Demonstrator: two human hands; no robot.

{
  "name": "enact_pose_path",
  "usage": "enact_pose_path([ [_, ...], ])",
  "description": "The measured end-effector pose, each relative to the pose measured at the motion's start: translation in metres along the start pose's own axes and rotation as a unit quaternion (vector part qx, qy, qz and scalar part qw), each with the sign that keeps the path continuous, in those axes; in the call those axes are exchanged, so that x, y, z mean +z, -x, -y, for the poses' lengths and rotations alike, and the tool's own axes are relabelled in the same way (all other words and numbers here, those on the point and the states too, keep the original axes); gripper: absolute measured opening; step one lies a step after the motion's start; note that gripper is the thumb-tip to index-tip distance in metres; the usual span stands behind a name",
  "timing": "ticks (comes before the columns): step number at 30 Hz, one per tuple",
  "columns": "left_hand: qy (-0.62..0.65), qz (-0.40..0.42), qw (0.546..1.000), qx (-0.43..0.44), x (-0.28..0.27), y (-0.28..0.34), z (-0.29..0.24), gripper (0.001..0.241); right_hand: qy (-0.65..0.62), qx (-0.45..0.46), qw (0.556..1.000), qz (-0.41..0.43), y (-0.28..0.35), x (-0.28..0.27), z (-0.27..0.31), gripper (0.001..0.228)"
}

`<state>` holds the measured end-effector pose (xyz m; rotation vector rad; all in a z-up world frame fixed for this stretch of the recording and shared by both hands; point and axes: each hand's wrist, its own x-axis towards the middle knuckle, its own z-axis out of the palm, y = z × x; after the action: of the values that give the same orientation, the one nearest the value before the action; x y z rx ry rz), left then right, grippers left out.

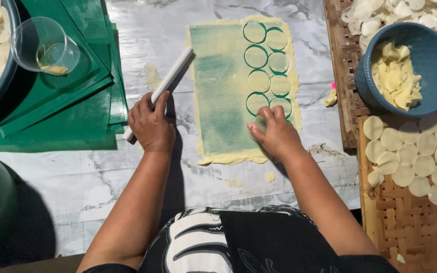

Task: Rolling out dough and cutting it into circular shapes using a plastic cup as a cutter.

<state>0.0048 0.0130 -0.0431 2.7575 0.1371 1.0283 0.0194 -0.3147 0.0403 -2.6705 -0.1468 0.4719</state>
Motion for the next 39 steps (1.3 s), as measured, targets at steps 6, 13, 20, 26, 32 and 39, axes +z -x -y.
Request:
enact_pose_path([
  [6, 0.003, 0.002, 1.000, -0.010, -0.003, -0.001, -0.004, 0.045, 0.029, 0.003, 0.998, 0.052, 0.003, -0.016, 0.016, 0.041],
  [13, 0.001, 0.009, 1.000, -0.016, -0.003, -0.001, -0.002, 0.044, 0.032, 0.017, 0.999, 0.036, -0.001, -0.005, 0.012, 0.044],
  [20, -0.009, 0.018, 1.000, -0.024, 0.004, 0.004, 0.002, 0.049, -0.043, -0.044, 0.997, -0.046, 0.016, -0.008, 0.012, 0.046],
  [26, -0.014, 0.009, 1.000, -0.026, -0.005, -0.003, -0.008, 0.053, -0.086, -0.208, 0.967, -0.120, 0.025, 0.027, 0.000, 0.050],
  [32, -0.004, 0.001, 1.000, -0.029, -0.013, -0.005, -0.011, 0.049, -0.077, -0.189, 0.976, -0.080, 0.024, 0.033, 0.013, 0.051],
  [39, -0.006, 0.010, 0.999, -0.031, -0.010, -0.003, -0.010, 0.051, -0.021, -0.057, 0.998, 0.022, 0.015, 0.032, 0.049, 0.054],
])
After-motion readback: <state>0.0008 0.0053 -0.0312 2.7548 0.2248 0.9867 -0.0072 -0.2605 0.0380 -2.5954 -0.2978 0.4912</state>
